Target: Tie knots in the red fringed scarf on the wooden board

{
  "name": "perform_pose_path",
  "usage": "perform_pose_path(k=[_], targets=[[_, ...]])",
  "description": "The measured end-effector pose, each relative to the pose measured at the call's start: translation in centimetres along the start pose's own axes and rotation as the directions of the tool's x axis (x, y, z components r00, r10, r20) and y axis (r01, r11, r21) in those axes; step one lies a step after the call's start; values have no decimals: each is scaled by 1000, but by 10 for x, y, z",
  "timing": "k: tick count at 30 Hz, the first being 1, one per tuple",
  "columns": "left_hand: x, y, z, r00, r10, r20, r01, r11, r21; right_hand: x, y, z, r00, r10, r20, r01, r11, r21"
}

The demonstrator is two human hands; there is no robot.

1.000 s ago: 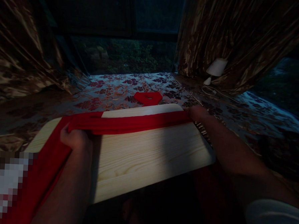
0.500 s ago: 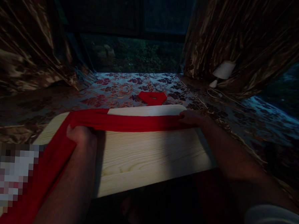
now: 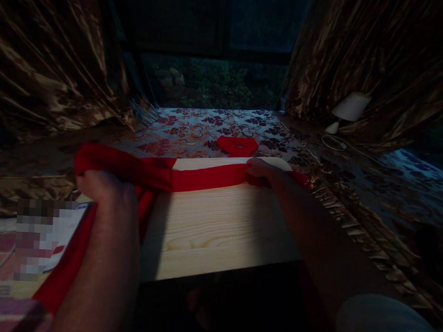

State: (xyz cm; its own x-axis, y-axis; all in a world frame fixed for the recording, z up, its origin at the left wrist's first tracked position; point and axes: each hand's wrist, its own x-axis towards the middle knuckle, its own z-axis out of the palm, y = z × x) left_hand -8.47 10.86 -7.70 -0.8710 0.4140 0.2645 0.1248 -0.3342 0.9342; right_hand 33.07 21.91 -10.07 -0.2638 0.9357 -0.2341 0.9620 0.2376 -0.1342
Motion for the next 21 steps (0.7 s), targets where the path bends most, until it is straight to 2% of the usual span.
perform_pose_path(k=[1,4,5,6,7,8,9,10,11,12,13,14,15,16,17,18,19,21], targets=[[-7,11,2,997,14,-82,-17,999,-46,5,-9,1,1000,-1,-8,1,1000,7],[-49,39,10,990,125,-64,-130,988,-82,15,-32,6,1000,2,-29,-1,1000,30],[-67,44,11,985,173,22,-171,982,-76,17,-36,8,999,3,-37,-2,999,37],[-86,46,11,954,238,180,-237,971,-30,17,-39,9,999,3,-44,-1,999,44],[-104,47,9,883,256,394,-286,958,20,16,-41,10,999,3,-53,-1,999,52],[-121,45,6,764,231,602,-335,940,65,15,-41,11,998,3,-63,1,998,60],[-135,42,2,573,164,803,-396,913,96,13,-40,12,997,3,-74,2,998,69],[-146,38,-2,359,86,929,-472,876,101,11,-38,13,997,2,-83,5,997,77],[-155,35,-6,157,17,987,-539,839,71,9,-36,13,996,3,-88,5,997,82],[-160,33,-9,-19,-35,999,-589,808,17,6,-33,14,995,5,-96,4,996,88],[-163,33,-10,-152,-64,986,-616,786,-44,3,-31,15,993,4,-115,7,995,99],[-163,35,-11,-245,-77,966,-621,778,-95,-1,-28,16,989,-3,-149,20,993,114],[-162,37,-10,-300,-83,950,-609,783,-124,-6,-25,17,979,-14,-205,42,990,131],[-158,40,-7,-313,-89,945,-592,797,-121,-12,-22,19,960,-28,-279,72,987,146],[-154,43,-3,-290,-100,952,-577,812,-90,-19,-19,21,932,-42,-360,104,982,156],[-149,44,3,-226,-113,967,-575,818,-39,-27,-17,23,902,-53,-428,132,979,158],[-144,42,9,-127,-117,985,-593,805,20,-35,-14,25,881,-62,-468,149,977,153],[-135,31,20,111,-86,990,-691,709,139,-51,-7,29,878,-69,-474,153,978,142]])
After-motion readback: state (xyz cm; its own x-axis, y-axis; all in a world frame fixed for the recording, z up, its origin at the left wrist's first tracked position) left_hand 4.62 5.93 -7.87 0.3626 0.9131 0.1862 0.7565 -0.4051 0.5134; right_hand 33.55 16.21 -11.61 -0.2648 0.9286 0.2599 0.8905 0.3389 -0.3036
